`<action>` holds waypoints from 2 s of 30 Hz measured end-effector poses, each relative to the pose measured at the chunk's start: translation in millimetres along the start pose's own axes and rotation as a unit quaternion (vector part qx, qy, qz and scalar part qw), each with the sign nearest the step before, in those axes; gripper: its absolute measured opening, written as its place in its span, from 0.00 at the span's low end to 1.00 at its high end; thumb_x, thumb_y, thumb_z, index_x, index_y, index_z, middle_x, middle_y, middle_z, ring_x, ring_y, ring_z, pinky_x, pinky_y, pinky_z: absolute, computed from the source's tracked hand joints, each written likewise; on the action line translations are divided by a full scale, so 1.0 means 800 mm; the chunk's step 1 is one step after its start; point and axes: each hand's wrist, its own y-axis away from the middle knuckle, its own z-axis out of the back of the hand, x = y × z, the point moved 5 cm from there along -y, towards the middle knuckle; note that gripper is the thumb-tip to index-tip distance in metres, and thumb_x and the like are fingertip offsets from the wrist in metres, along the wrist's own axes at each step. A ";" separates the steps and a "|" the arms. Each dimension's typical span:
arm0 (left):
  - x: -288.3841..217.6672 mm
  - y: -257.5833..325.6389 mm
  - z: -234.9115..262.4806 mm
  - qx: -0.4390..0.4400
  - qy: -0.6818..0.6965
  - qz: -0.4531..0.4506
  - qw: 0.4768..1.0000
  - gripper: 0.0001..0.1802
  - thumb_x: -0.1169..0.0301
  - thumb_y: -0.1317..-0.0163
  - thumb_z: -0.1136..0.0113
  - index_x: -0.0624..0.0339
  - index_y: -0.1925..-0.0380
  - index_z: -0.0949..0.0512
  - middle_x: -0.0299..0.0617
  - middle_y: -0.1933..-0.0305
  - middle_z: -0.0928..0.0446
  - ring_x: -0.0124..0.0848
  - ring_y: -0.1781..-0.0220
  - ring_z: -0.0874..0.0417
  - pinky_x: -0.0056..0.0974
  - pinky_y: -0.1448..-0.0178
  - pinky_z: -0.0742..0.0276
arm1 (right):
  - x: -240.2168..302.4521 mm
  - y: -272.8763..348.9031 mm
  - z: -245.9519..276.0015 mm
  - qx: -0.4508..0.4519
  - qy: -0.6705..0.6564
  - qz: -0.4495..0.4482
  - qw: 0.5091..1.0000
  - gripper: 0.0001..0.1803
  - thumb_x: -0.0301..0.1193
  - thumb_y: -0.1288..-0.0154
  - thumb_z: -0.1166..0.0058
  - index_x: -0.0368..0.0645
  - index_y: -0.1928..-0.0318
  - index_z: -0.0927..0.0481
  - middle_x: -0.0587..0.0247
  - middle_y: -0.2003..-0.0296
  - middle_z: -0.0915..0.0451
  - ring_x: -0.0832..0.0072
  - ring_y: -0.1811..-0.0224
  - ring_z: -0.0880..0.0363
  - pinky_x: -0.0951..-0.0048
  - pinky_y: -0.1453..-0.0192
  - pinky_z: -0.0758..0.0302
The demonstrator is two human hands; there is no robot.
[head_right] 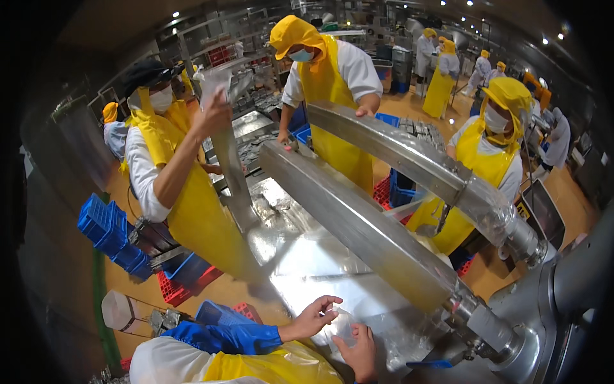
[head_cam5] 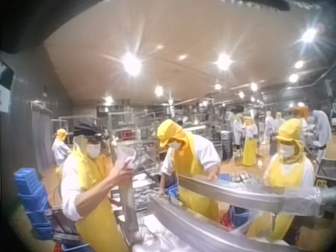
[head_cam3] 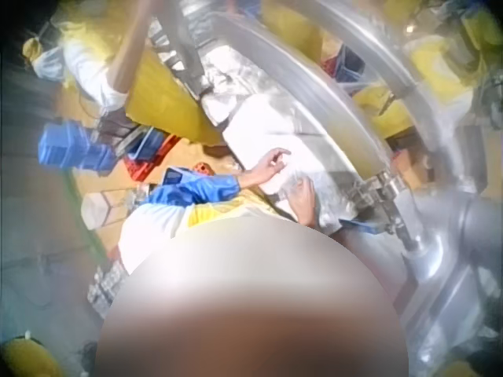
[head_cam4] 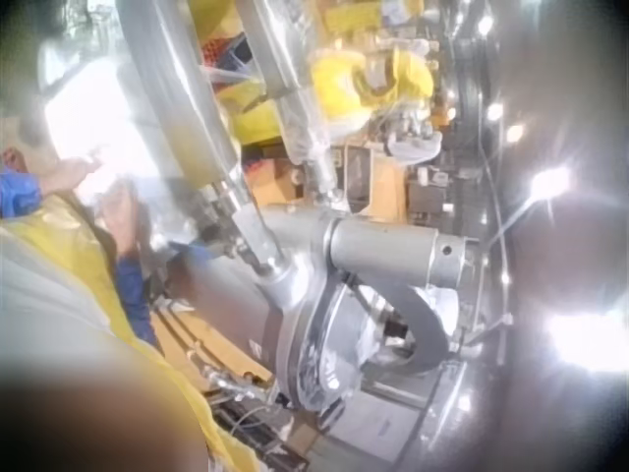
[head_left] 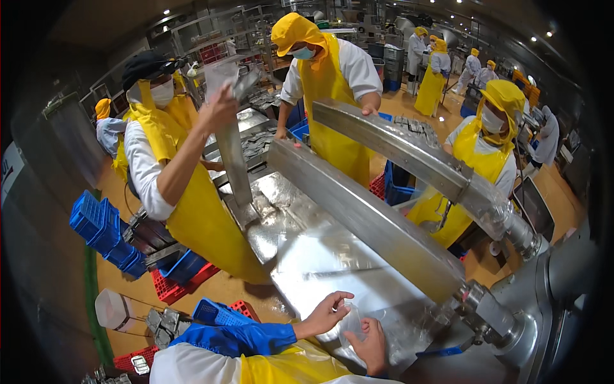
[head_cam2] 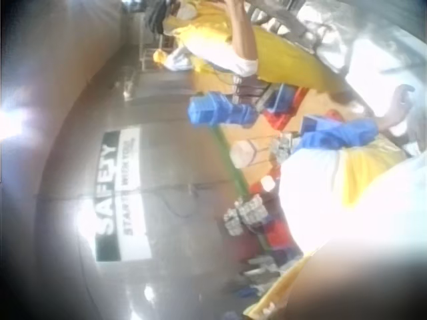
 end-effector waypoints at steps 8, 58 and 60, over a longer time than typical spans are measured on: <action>-0.044 -0.065 0.132 -0.041 -0.005 -0.027 0.999 0.20 0.71 0.26 0.37 0.61 0.38 0.26 0.27 0.65 0.38 0.18 0.64 0.37 0.25 0.58 0.37 | 0.073 -0.180 -0.037 -0.138 0.179 0.076 0.971 0.16 0.34 0.34 0.34 0.37 0.51 0.19 0.51 0.55 0.18 0.56 0.57 0.16 0.56 0.57 0.20; -0.306 -0.130 0.070 0.031 -0.469 -0.562 0.680 0.34 0.67 0.37 0.40 0.51 0.29 0.31 0.50 0.38 0.25 0.46 0.30 0.28 0.59 0.22 0.39 | -0.154 -0.143 0.080 -0.111 -0.483 -0.069 0.866 0.15 0.42 0.22 0.47 0.46 0.65 0.22 0.68 0.71 0.22 0.81 0.73 0.25 0.77 0.70 0.30; -0.290 -0.139 0.063 -0.018 -0.484 -0.584 0.651 0.32 0.66 0.37 0.41 0.50 0.31 0.30 0.49 0.41 0.24 0.45 0.34 0.26 0.57 0.25 0.36 | -0.180 -0.089 0.040 -0.090 -0.571 -0.087 0.812 0.16 0.41 0.22 0.47 0.46 0.66 0.23 0.69 0.72 0.23 0.81 0.74 0.26 0.77 0.71 0.31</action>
